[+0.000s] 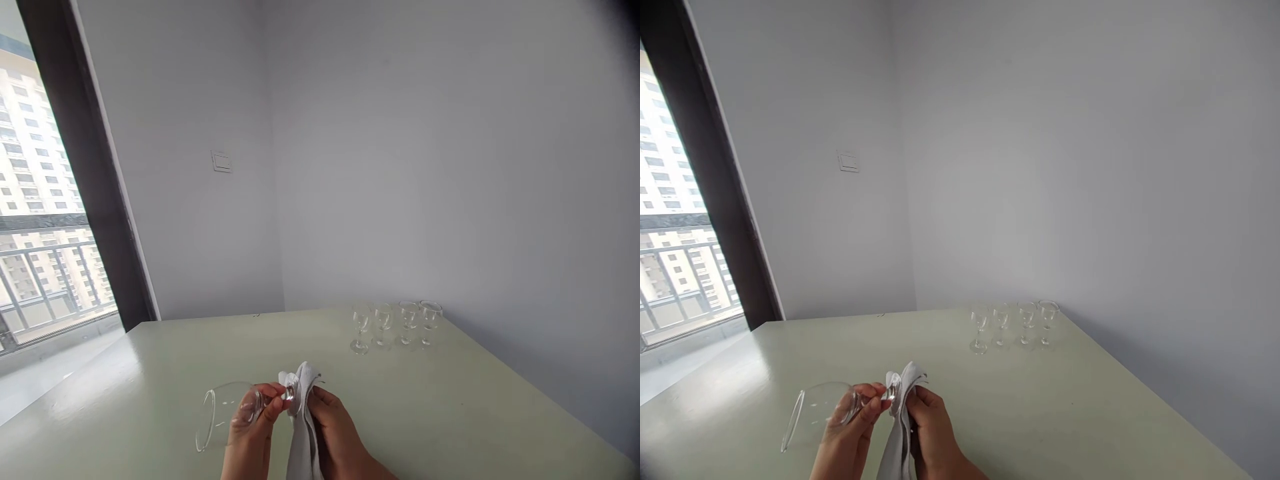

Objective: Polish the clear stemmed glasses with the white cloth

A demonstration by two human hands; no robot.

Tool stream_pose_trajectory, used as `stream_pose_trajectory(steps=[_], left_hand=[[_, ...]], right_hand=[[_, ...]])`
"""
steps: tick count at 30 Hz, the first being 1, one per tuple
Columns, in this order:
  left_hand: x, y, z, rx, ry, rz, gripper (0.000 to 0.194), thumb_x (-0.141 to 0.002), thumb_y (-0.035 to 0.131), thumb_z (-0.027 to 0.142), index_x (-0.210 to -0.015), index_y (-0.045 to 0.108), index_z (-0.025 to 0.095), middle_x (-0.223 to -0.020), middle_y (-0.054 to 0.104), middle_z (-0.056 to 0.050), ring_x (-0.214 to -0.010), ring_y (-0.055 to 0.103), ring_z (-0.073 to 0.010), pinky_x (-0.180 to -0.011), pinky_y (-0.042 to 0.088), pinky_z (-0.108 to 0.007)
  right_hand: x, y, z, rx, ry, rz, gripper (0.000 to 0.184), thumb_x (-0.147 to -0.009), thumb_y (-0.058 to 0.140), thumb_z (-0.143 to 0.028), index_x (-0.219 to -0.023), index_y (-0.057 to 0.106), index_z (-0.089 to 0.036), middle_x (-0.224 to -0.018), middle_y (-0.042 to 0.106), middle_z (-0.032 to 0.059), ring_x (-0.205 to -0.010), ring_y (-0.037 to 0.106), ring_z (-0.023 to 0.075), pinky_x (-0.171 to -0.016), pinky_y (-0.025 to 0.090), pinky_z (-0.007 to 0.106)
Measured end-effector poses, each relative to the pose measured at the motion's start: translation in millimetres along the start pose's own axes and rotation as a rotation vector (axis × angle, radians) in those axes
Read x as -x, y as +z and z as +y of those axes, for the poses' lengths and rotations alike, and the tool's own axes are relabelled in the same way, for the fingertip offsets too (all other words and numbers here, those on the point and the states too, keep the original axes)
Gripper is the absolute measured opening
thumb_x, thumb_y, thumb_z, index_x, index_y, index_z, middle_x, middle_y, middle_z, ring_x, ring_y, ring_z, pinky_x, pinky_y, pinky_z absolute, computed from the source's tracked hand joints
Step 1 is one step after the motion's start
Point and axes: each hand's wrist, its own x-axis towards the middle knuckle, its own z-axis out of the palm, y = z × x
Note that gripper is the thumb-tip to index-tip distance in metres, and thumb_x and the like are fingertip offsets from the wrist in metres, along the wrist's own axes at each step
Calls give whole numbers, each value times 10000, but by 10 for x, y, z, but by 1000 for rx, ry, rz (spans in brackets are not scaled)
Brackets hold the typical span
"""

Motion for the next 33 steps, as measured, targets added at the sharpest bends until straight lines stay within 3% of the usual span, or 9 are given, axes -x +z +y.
stream_pose_trajectory(steps=[5, 8, 12, 16, 21, 27, 30, 33], left_hand=[[-67, -69, 47, -15, 25, 80, 269, -562, 789, 380, -676, 628, 198, -799, 628, 9, -779, 580, -143, -730, 487, -220], [-61, -56, 18, -53, 32, 111, 291, -544, 791, 399, -664, 628, 190, -798, 637, -5, -774, 587, -160, -733, 488, -242], [46, 48, -121, -107, 51, 80, 305, -534, 782, 414, -666, 630, 185, -779, 658, -32, -765, 604, -196, -720, 497, -286], [123, 119, -248, -152, 168, 82, 288, -543, 765, 432, -647, 624, 203, -812, 681, -54, -808, 611, -225, -743, 497, -305], [77, 30, -250, -342, 337, 16, 226, -558, 751, 423, -592, 653, 222, -731, 671, -73, -746, 610, -237, -700, 495, -307], [153, -25, -177, -578, 543, -71, 202, -699, 637, 449, -681, 730, 270, -799, 679, -100, -637, 595, -210, -619, 442, -271], [148, -25, -208, -640, 585, -64, 199, -695, 642, 466, -688, 726, 286, -752, 678, -80, -626, 593, -194, -630, 420, -252], [74, -69, -259, -673, 542, -36, 179, -676, 660, 452, -638, 681, 279, -647, 640, -37, -550, 536, -160, -587, 391, -236]], right_hand=[[-45, -79, 69, 130, 40, 13, 258, -631, 749, -377, -703, 678, -139, -530, 515, -29, -532, 405, 108, -532, 293, 237], [-89, -145, 163, 96, 1, 67, 274, -652, 727, -418, -714, 662, -160, -543, 505, -41, -541, 411, 109, -540, 315, 235], [-104, -208, 275, 180, -98, 0, 419, -655, 694, -538, -825, 659, -157, -634, 554, -14, -604, 465, 130, -602, 372, 255], [-95, -234, 293, 442, -165, 78, 467, -651, 676, -572, -745, 645, -116, -643, 544, 15, -653, 464, 152, -612, 374, 264], [-105, -241, 277, 400, -156, 45, 436, -666, 658, -563, -637, 547, -143, -585, 431, -25, -592, 358, 117, -529, 314, 238], [-21, -152, 191, 449, -70, -33, 372, -671, 652, -523, -610, 528, -177, -557, 404, -41, -566, 359, 119, -515, 332, 241], [-4, -121, 179, 458, -72, -68, 399, -649, 640, -557, -582, 506, -188, -553, 395, -38, -578, 357, 129, -533, 349, 252], [-55, -173, 245, 528, -106, -89, 433, -681, 587, -602, -620, 513, -179, -586, 393, -30, -597, 342, 131, -551, 339, 254]])
